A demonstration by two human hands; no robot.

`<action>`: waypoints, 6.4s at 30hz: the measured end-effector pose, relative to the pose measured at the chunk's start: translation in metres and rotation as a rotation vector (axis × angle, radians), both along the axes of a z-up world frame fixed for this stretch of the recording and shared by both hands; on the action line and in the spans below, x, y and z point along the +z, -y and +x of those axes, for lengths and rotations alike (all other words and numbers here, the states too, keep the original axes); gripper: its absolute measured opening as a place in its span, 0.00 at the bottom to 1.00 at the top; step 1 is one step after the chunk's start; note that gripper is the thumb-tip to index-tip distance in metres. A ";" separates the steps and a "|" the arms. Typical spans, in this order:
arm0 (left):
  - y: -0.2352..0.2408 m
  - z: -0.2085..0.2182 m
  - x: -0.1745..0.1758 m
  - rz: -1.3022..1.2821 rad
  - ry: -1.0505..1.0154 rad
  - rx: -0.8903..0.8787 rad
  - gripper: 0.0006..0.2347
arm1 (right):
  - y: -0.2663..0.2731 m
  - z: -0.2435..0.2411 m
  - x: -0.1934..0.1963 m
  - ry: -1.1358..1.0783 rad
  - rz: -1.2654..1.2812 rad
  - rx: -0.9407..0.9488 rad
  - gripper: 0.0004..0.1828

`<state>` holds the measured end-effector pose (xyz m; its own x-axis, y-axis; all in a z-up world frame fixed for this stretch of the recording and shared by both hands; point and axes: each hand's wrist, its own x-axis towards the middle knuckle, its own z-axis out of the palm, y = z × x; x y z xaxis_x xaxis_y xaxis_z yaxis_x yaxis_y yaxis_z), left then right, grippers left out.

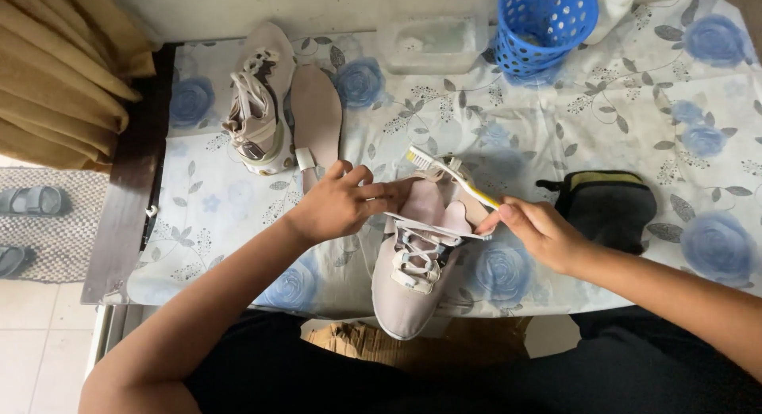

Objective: The person cleans a white sneaker by first removing the insole, then scrubbing the interior and laces with a toothbrush. The insole is placed on the table, and the shoe is cleaned in place.

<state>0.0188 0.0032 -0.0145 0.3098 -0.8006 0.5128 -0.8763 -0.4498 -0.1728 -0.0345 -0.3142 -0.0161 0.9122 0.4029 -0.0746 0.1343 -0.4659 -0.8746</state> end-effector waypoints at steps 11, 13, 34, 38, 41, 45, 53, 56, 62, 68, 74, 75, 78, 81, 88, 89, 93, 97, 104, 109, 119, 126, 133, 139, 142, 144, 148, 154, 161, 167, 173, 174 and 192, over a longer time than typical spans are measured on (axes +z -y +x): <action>0.028 -0.024 0.003 -0.060 -0.111 0.043 0.04 | -0.023 0.003 0.043 0.210 -0.046 -0.030 0.09; 0.027 -0.028 -0.003 -0.071 -0.123 0.054 0.05 | -0.020 0.007 0.052 0.303 -0.079 -0.071 0.08; 0.036 -0.062 0.001 0.104 0.030 0.226 0.09 | -0.012 0.025 0.087 0.157 -0.881 0.144 0.14; 0.053 -0.090 0.028 0.358 -0.237 0.405 0.19 | -0.012 0.027 0.099 -0.014 -0.847 0.141 0.13; 0.066 -0.102 0.027 0.413 -0.355 0.490 0.22 | 0.000 0.037 0.075 0.246 -0.932 0.172 0.12; 0.074 -0.113 0.015 0.203 -0.405 0.602 0.26 | 0.009 0.049 0.048 0.638 -0.908 0.184 0.09; 0.084 -0.127 -0.012 0.074 -0.573 0.572 0.36 | -0.038 0.066 0.034 1.188 -0.620 0.185 0.18; 0.088 -0.124 -0.013 0.039 -0.567 0.627 0.36 | -0.036 0.102 0.022 1.313 -0.656 0.167 0.17; 0.082 -0.122 -0.002 0.096 -0.652 0.631 0.34 | -0.048 0.090 0.004 1.298 -0.595 0.128 0.16; 0.079 -0.121 0.003 0.147 -0.739 0.602 0.31 | -0.040 0.095 0.000 1.339 -0.579 0.126 0.17; 0.077 -0.120 0.003 0.158 -0.738 0.594 0.31 | -0.052 0.068 0.012 1.376 -0.580 0.122 0.19; 0.076 -0.121 0.003 0.161 -0.735 0.594 0.31 | -0.058 0.055 0.011 1.370 -0.529 0.176 0.18; 0.076 -0.119 -0.002 0.169 -0.748 0.586 0.30 | -0.046 0.076 0.000 1.415 -0.644 0.118 0.19; 0.077 -0.118 0.000 0.158 -0.753 0.581 0.30 | -0.025 0.093 0.003 1.445 -0.705 0.030 0.21; 0.079 -0.120 -0.011 0.151 -0.708 0.610 0.35 | -0.039 0.057 0.014 1.417 -0.659 0.091 0.19; 0.079 -0.121 -0.015 0.136 -0.669 0.607 0.36 | -0.031 0.068 0.006 1.417 -0.732 0.034 0.20; 0.079 -0.123 -0.025 0.100 -0.547 0.620 0.41 | -0.019 0.069 0.013 1.431 -0.864 -0.060 0.23; 0.081 -0.123 -0.027 0.103 -0.503 0.634 0.41 | -0.030 0.043 0.011 1.354 -0.789 0.053 0.18; 0.085 -0.123 -0.031 0.099 -0.441 0.662 0.41 | -0.013 0.044 0.023 1.400 -0.987 -0.087 0.19; 0.088 -0.125 -0.032 0.096 -0.430 0.666 0.43 | -0.014 0.046 0.019 1.375 -0.956 -0.034 0.18; 0.089 -0.126 -0.031 0.089 -0.404 0.681 0.42 | -0.012 0.047 0.010 1.353 -0.984 -0.107 0.16; 0.090 -0.126 -0.036 0.081 -0.395 0.696 0.42 | -0.030 0.034 0.007 1.358 -0.943 -0.114 0.14; 0.088 -0.126 -0.034 0.099 -0.403 0.685 0.42 | -0.018 0.041 0.026 1.387 -1.071 -0.191 0.15; 0.089 -0.127 -0.032 0.118 -0.401 0.682 0.41 | -0.018 0.032 0.031 1.351 -1.095 -0.136 0.14; 0.090 -0.126 -0.030 0.115 -0.392 0.703 0.42 | -0.015 0.033 0.033 1.400 -1.113 -0.155 0.15; 0.092 -0.127 -0.031 0.106 -0.404 0.700 0.42 | -0.029 0.015 0.035 1.304 -1.030 -0.076 0.15; 0.092 -0.126 -0.030 0.093 -0.468 0.673 0.42 | -0.020 0.027 0.032 1.287 -1.007 -0.021 0.15; 0.097 -0.127 -0.030 0.099 -0.409 0.718 0.42 | -0.023 0.026 0.029 1.285 -1.093 -0.106 0.18; 0.099 -0.130 -0.031 0.115 -0.383 0.759 0.43 | -0.009 0.044 0.017 1.356 -1.118 -0.138 0.17; 0.101 -0.130 -0.032 0.104 -0.341 0.784 0.44 | -0.010 0.043 0.004 1.347 -1.043 -0.142 0.16; 0.102 -0.131 -0.034 0.103 -0.330 0.802 0.43 | -0.025 0.025 0.007 1.346 -1.043 -0.148 0.16; 0.102 -0.131 -0.033 0.111 -0.327 0.799 0.43 | -0.031 0.018 0.007 1.330 -1.001 -0.116 0.16; 0.098 -0.129 -0.035 0.124 -0.396 0.793 0.43 | -0.012 0.065 0.018 1.303 -0.989 -0.005 0.18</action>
<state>-0.1100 -0.0950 -0.0492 0.9317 -0.3182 0.1750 -0.3213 -0.9469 -0.0115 0.0307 -0.3022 0.0016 0.5631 0.6656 0.4898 0.4967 -0.7463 0.4432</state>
